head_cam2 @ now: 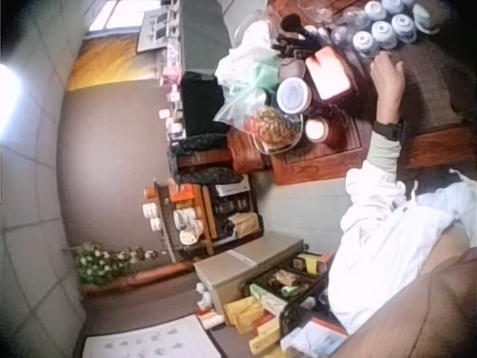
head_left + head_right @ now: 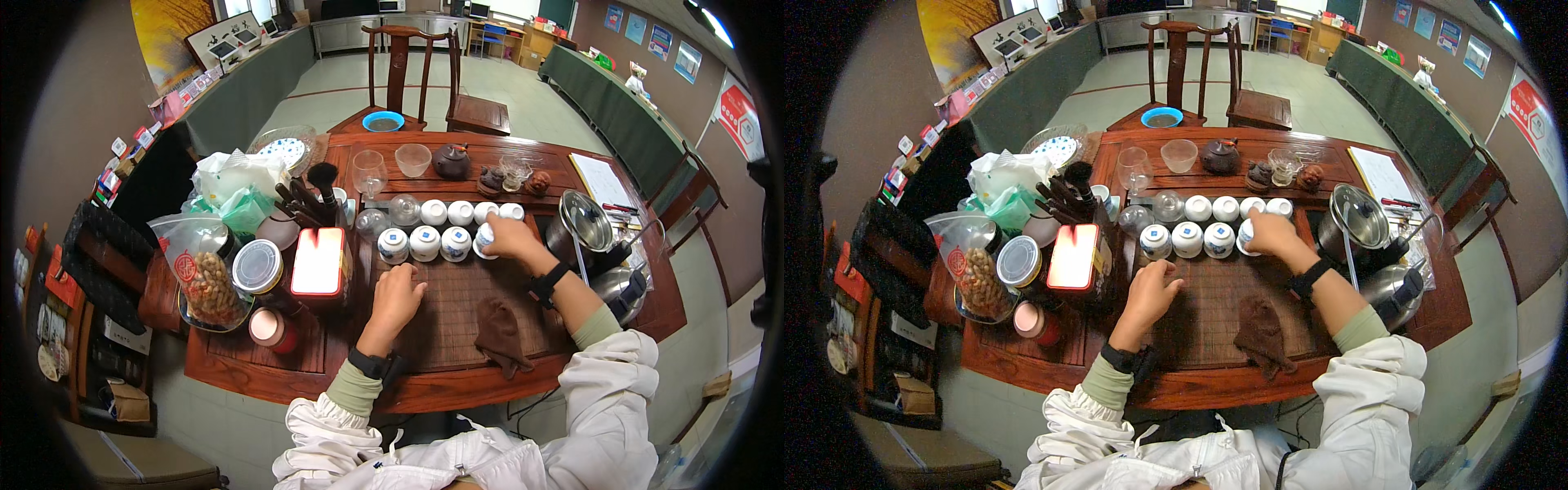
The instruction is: The person wipes a wooden tea tray with a cloth, then wipes several small ceramic cups and glass cups. The person also wipes a small teapot and places the cleaned items back on the tray.
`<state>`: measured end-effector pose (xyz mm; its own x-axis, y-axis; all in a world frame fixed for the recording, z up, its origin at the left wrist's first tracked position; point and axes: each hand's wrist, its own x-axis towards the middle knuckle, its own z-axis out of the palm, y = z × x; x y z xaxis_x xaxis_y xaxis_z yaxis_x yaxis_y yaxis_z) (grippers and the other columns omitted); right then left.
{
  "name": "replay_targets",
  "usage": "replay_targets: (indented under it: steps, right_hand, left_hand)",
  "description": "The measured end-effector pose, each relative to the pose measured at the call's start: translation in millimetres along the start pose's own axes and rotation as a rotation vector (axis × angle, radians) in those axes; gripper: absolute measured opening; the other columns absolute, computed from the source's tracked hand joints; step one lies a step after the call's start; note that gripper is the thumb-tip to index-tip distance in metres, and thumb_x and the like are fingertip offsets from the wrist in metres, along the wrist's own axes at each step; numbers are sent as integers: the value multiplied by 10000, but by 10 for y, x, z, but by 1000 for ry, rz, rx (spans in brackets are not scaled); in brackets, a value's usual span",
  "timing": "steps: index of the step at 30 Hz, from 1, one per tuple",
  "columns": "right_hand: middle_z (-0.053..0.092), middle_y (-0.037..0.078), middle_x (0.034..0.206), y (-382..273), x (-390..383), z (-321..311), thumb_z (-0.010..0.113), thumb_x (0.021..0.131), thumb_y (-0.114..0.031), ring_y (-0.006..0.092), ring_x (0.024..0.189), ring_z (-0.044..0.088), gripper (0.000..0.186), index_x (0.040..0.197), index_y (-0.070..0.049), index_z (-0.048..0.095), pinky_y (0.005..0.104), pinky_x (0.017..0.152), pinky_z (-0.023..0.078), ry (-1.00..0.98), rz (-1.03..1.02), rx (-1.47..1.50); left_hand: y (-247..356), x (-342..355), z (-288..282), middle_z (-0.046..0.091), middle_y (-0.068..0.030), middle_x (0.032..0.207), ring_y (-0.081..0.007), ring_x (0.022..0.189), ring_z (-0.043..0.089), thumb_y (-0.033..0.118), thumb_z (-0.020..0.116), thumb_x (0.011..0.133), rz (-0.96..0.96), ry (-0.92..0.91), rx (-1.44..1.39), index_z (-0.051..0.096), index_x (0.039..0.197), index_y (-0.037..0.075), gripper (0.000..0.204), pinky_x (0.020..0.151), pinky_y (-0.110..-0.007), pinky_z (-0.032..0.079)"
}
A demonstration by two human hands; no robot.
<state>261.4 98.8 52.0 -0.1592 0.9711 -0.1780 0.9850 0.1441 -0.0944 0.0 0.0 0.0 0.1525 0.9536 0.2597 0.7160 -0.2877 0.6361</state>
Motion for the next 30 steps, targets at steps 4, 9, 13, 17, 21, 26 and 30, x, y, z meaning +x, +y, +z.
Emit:
replay_targets:
  steps: [4,9,13,17,21,26,30]
  right_hand:
    - [632,236,1107,12,88,-390,768,652,-407,367,1041,613,717,1203,-42,491,420,845,494,11,1,72]
    - [620,246,1145,-81,650,-713,742,673,-399,365,1062,607,724,1216,8,487,413,879,483,189,-23,280]
    - [613,204,1203,-343,1073,-641,726,674,-413,347,1079,615,780,1294,-29,450,434,900,489,194,128,103]
    - [615,169,1220,-521,1254,-523,724,694,-407,368,1166,553,781,1342,-73,441,441,957,449,61,206,-26]
    - [629,161,1198,-548,1365,-417,719,704,-390,371,1190,525,758,1342,-87,444,445,973,432,34,220,-64]
    - [628,166,1199,-465,1462,-340,708,725,-338,395,1207,501,720,1342,-83,437,479,994,408,18,233,-70]
    - [605,175,1230,-435,1500,-309,701,755,-287,392,1242,466,659,1330,-94,444,488,1003,404,-2,249,-73]
  left_hand:
    - [-3,-63,17,634,-183,992,-382,956,583,165,722,784,-3,-10,6,595,1019,14,307,827,-455,467]
    - [-19,-33,33,628,-184,961,-389,928,584,154,728,776,-3,1,-1,592,1007,13,303,797,-470,471]
    - [-26,-41,28,626,-174,930,-386,894,589,148,732,766,48,64,-7,590,975,22,283,757,-479,476]
    - [2,-39,6,629,-169,948,-376,919,584,153,725,780,23,38,18,595,985,6,284,787,-458,472]
    - [32,-63,-14,625,-168,944,-373,920,580,155,720,788,9,40,17,596,986,1,280,796,-451,470]
    - [35,-59,-28,623,-170,941,-377,920,581,152,719,787,16,33,12,595,987,-1,281,800,-449,471]
    - [37,-53,-22,622,-169,945,-377,922,579,150,721,783,-6,17,26,593,983,-1,281,800,-449,471]
